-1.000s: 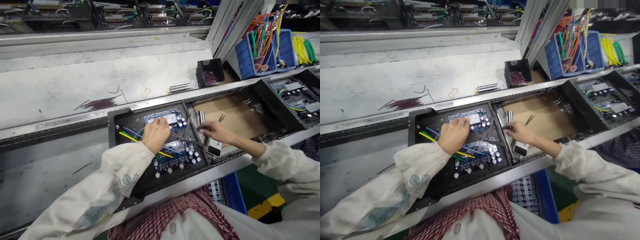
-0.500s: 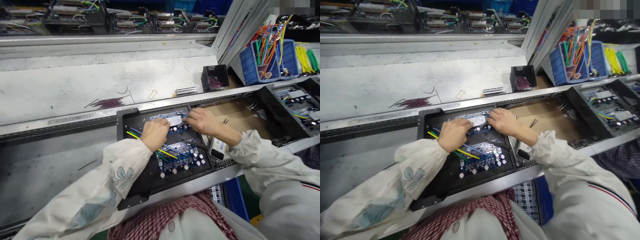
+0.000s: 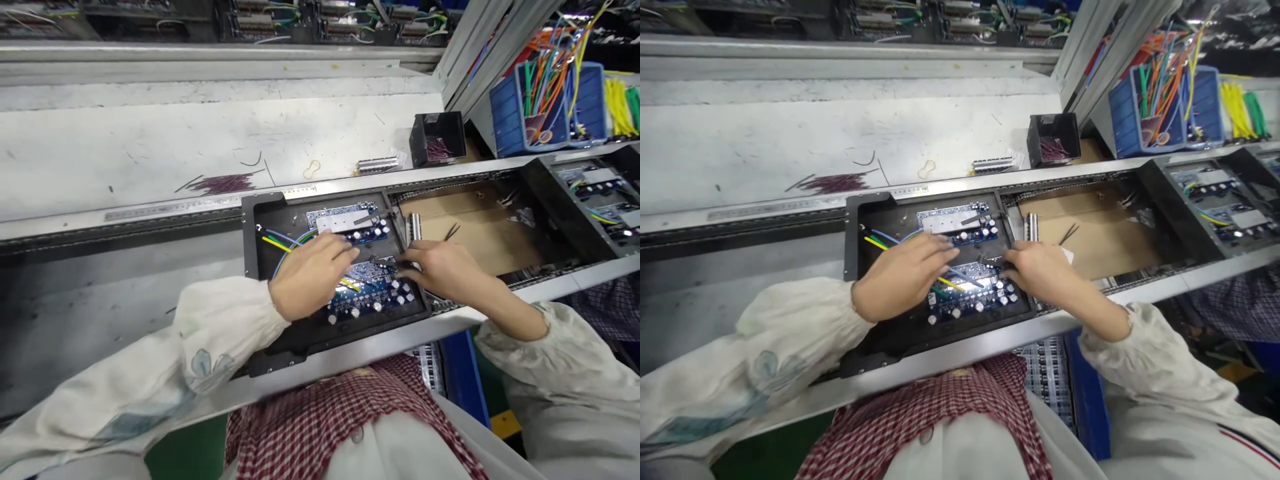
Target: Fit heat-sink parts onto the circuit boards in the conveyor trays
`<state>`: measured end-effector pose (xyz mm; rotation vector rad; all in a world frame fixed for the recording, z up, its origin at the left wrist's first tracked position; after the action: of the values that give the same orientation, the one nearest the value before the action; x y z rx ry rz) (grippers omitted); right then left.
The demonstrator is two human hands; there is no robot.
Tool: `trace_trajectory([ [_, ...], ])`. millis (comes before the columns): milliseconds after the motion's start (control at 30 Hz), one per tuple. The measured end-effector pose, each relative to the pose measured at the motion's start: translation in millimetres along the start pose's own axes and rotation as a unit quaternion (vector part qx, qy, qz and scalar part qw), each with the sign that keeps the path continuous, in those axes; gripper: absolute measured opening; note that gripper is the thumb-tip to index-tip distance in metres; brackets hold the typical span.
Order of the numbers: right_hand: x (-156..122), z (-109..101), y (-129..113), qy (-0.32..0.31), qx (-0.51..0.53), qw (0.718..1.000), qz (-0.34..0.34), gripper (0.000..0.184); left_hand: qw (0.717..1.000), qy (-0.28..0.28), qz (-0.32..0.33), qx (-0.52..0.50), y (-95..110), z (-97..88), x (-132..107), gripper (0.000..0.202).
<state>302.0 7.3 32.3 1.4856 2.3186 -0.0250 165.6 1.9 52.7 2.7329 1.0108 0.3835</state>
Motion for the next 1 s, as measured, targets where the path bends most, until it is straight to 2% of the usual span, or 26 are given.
trace_trajectory([
  [33, 0.1, 3.4, 0.8, 0.002, 0.01, 1.0, 0.001, 0.027, 1.0, 0.001, 0.024, -0.007, 6.3, 1.8, -7.2, 0.032],
  [100, 3.3, 7.3, 4.0, 0.008, 0.029, 1.0, 0.004, 0.025, 0.999, -0.005, 0.021, -0.033, 5.2, 8.1, -17.3, 0.03],
  [200, 7.3, 8.3, 9.2, 0.005, 0.04, 0.999, 0.011, 0.023, 0.992, -0.009, -0.042, -0.122, -12.2, 16.7, -22.2, 0.025],
  [300, 5.0, 1.1, 13.4, 0.014, 0.018, 0.998, 0.06, 0.026, 0.98, -0.018, -0.082, -0.182, -22.9, 21.1, -21.4, 0.018],
  [367, 4.3, -7.5, -4.1, 0.035, 0.038, 0.998, 0.038, 0.03, 0.977, -0.033, -0.092, -0.189, -25.1, 21.5, -20.4, 0.014],
  [467, 8.6, -12.0, -59.5, 0.031, 0.107, 0.989, -0.1, 0.025, 0.971, -0.074, -0.104, -0.204, -27.4, 23.4, -20.0, 0.011],
  [533, 14.0, -7.8, -88.5, 0.008, 0.123, 0.979, -0.164, 0.018, 0.965, -0.109, -0.113, -0.209, -29.1, 26.6, -20.8, 0.007],
  [633, 23.2, -0.2, -107.1, -0.01, 0.115, 0.974, -0.196, 0.016, 0.96, -0.149, -0.136, -0.195, -29.7, 31.4, -24.2, 0.005],
  [767, 25.3, 4.8, -113.2, -0.018, 0.101, 0.971, -0.214, 0.014, 0.962, -0.172, -0.165, -0.131, -19.5, 31.2, -32.5, 0.009],
  [900, 24.4, 3.7, -117.5, -0.014, 0.082, 0.973, -0.215, 0.016, 0.968, -0.203, -0.148, 0.006, -4.3, 31.1, -37.4, 0.018],
  [1000, 24.2, 2.2, -120.3, -0.008, 0.077, 0.973, -0.217, 0.019, 0.965, -0.215, -0.143, 0.04, -1.8, 35.6, -37.4, 0.019],
])
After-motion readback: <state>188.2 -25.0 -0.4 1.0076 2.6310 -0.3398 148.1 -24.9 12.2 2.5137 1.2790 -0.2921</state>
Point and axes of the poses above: each hand's wrist, its own x-axis towards the middle knuckle, its own z-axis out of the palm, y = z × x, the point moved 10 cm from there along x, towards the middle knuckle, and after that the axes turned 5 degrees about -x, right-handed, at the moved point
